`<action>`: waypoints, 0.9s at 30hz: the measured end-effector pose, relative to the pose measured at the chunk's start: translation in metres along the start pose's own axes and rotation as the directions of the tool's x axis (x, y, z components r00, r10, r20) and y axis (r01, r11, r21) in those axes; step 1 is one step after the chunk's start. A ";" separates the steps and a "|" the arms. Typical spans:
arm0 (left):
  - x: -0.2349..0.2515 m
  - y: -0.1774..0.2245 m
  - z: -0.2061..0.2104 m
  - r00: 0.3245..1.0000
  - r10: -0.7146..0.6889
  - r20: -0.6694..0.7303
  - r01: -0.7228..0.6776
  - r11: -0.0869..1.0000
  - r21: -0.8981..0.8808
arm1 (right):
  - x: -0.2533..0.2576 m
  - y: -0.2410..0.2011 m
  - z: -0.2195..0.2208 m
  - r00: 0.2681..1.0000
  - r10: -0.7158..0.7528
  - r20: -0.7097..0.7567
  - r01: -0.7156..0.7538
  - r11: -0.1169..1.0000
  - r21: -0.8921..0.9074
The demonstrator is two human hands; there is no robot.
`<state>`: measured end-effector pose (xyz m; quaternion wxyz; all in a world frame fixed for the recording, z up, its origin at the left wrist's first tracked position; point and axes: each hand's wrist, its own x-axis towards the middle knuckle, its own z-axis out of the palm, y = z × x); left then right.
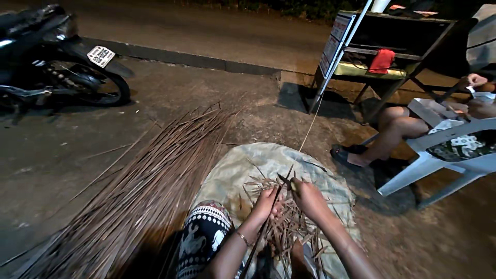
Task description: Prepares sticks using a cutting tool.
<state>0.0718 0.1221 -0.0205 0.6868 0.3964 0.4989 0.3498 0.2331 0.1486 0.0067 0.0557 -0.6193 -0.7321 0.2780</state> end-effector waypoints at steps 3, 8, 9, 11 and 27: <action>-0.001 -0.006 -0.005 0.998 0.027 0.062 -0.020 0.993 -0.117 | -0.001 -0.005 0.005 1.000 0.013 0.008 -0.013 0.996 -0.083; -0.008 -0.002 -0.002 0.999 0.032 -0.011 -0.032 0.997 0.065 | -0.004 0.004 -0.004 0.999 -0.037 0.002 0.037 0.995 -0.088; -0.007 -0.001 -0.001 0.998 0.051 -0.046 -0.045 0.993 0.112 | -0.007 0.000 -0.005 0.997 -0.071 0.012 0.072 0.996 -0.058; -0.006 0.001 0.002 0.990 0.065 -0.125 -0.048 0.990 0.135 | -0.012 -0.013 -0.003 0.991 -0.123 0.054 0.124 0.992 -0.015; -0.004 -0.005 0.017 0.998 -0.048 0.042 0.042 0.989 0.145 | 0.007 0.031 0.009 0.988 0.135 -0.078 -0.147 0.973 -0.177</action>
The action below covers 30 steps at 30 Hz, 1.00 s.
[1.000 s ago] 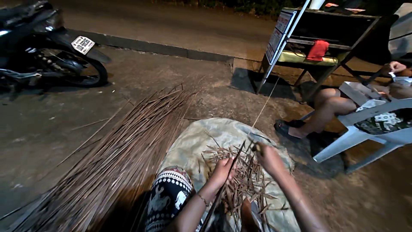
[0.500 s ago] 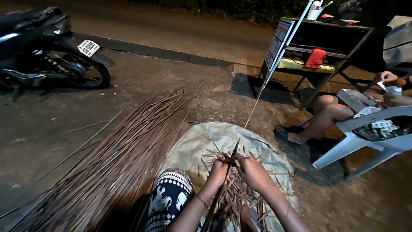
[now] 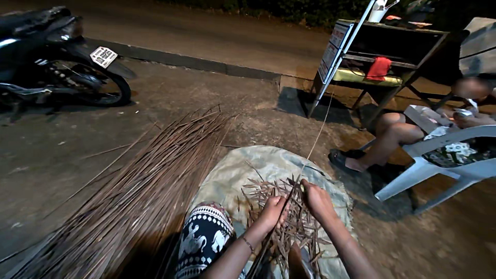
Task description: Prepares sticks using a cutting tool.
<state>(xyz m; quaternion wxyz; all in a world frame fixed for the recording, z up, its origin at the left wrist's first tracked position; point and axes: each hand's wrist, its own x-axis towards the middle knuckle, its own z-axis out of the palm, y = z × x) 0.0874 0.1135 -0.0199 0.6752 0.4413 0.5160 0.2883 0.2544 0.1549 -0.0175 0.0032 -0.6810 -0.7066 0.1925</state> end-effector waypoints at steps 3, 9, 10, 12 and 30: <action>0.005 -0.004 0.002 1.000 -0.010 0.022 0.010 1.000 0.012 | 0.006 0.012 0.001 0.997 0.068 -0.019 -0.069 0.997 -0.021; -0.003 -0.012 -0.003 0.997 -0.005 0.078 0.008 0.999 -0.038 | 0.016 0.068 -0.017 0.938 0.292 -0.189 -0.256 0.948 0.190; -0.004 -0.012 -0.005 0.998 -0.001 0.070 0.004 0.999 -0.043 | 0.018 0.077 -0.020 0.942 0.257 -0.215 -0.192 0.941 0.280; -0.003 -0.010 -0.008 0.999 0.007 0.047 -0.003 0.997 -0.078 | 0.021 0.079 -0.017 0.967 0.115 -0.227 0.014 0.866 0.500; -0.006 -0.018 -0.008 0.948 0.105 0.301 0.018 0.925 -0.379 | 0.025 0.060 0.001 0.922 0.090 -0.378 0.270 0.551 0.790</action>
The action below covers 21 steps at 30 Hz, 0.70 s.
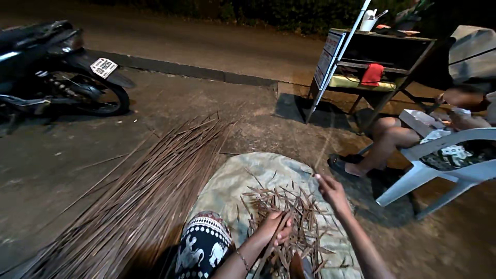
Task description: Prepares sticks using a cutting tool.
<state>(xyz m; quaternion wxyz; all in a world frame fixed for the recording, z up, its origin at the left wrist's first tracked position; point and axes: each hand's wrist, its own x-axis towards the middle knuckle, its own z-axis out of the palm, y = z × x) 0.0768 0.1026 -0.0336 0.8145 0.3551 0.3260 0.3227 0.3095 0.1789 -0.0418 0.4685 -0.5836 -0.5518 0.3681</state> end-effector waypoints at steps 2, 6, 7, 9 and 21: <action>0.000 0.000 0.004 0.997 -0.007 -0.076 0.018 0.990 0.140 | 0.004 0.001 -0.016 0.995 0.077 -0.058 -0.071 0.993 0.095; 0.006 0.004 0.007 0.956 0.036 -0.290 0.074 0.930 0.359 | -0.011 -0.017 0.005 0.962 0.189 0.197 -0.216 0.969 0.123; 0.008 0.004 0.007 0.950 0.047 -0.309 0.074 0.927 0.369 | -0.017 -0.022 0.019 0.938 0.206 0.280 -0.244 0.963 0.110; 0.010 0.004 0.009 0.949 0.058 -0.311 0.069 0.921 0.383 | -0.025 -0.030 0.044 0.905 0.225 0.362 -0.281 0.953 0.110; 0.000 0.004 0.006 0.996 -0.076 -0.039 0.082 0.971 0.226 | -0.001 -0.015 -0.008 0.985 0.053 0.165 -0.091 0.967 0.238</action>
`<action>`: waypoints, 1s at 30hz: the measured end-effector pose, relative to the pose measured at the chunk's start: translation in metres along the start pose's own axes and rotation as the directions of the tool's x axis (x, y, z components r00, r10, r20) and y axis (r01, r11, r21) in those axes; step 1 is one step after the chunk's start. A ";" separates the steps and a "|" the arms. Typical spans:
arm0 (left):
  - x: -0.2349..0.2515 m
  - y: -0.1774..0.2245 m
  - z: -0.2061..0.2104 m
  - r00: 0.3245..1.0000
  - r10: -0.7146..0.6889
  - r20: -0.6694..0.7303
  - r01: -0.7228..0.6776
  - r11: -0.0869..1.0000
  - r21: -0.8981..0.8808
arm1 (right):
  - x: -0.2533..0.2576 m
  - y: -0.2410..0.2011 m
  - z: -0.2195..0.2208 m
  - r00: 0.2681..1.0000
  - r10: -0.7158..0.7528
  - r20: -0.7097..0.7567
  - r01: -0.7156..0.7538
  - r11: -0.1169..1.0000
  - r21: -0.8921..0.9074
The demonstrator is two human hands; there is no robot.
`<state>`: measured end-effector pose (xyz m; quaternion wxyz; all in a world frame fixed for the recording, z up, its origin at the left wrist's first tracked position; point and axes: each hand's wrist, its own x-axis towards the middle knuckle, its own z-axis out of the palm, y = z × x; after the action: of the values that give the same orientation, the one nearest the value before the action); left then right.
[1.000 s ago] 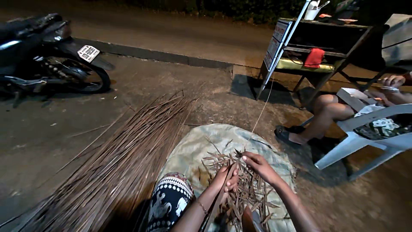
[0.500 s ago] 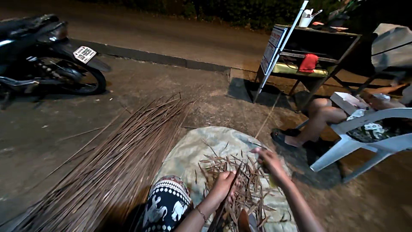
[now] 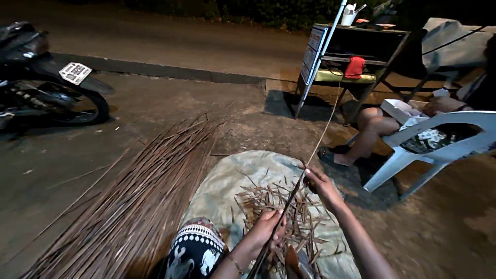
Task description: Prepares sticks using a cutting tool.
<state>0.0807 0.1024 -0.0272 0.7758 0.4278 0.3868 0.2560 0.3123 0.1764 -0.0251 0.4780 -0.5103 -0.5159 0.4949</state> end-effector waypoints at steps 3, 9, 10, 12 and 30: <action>0.001 -0.002 0.001 0.998 0.022 0.052 -0.019 0.998 -0.057 | 0.003 0.000 -0.010 0.993 -0.054 -0.103 0.050 0.998 -0.041; 0.003 -0.006 0.001 0.995 0.019 0.096 -0.008 0.993 -0.116 | 0.006 0.001 -0.022 0.978 -0.119 -0.170 0.102 0.989 -0.103; 0.003 -0.007 0.001 0.995 0.017 0.100 -0.005 0.993 -0.117 | 0.006 0.000 -0.024 0.978 -0.119 -0.170 0.102 0.990 -0.102; 0.004 -0.007 0.002 0.995 0.011 0.102 0.002 0.993 -0.119 | 0.006 -0.002 -0.029 0.979 -0.111 -0.170 0.095 0.991 -0.098; 0.003 0.005 -0.002 0.979 0.066 -0.194 -0.050 0.995 0.084 | 0.001 -0.010 -0.047 0.957 -0.055 -0.285 0.031 0.995 -0.090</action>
<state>0.0806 0.1081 -0.0248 0.7087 0.4415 0.4587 0.3041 0.3585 0.1785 -0.0125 0.5366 -0.5850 -0.4725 0.3829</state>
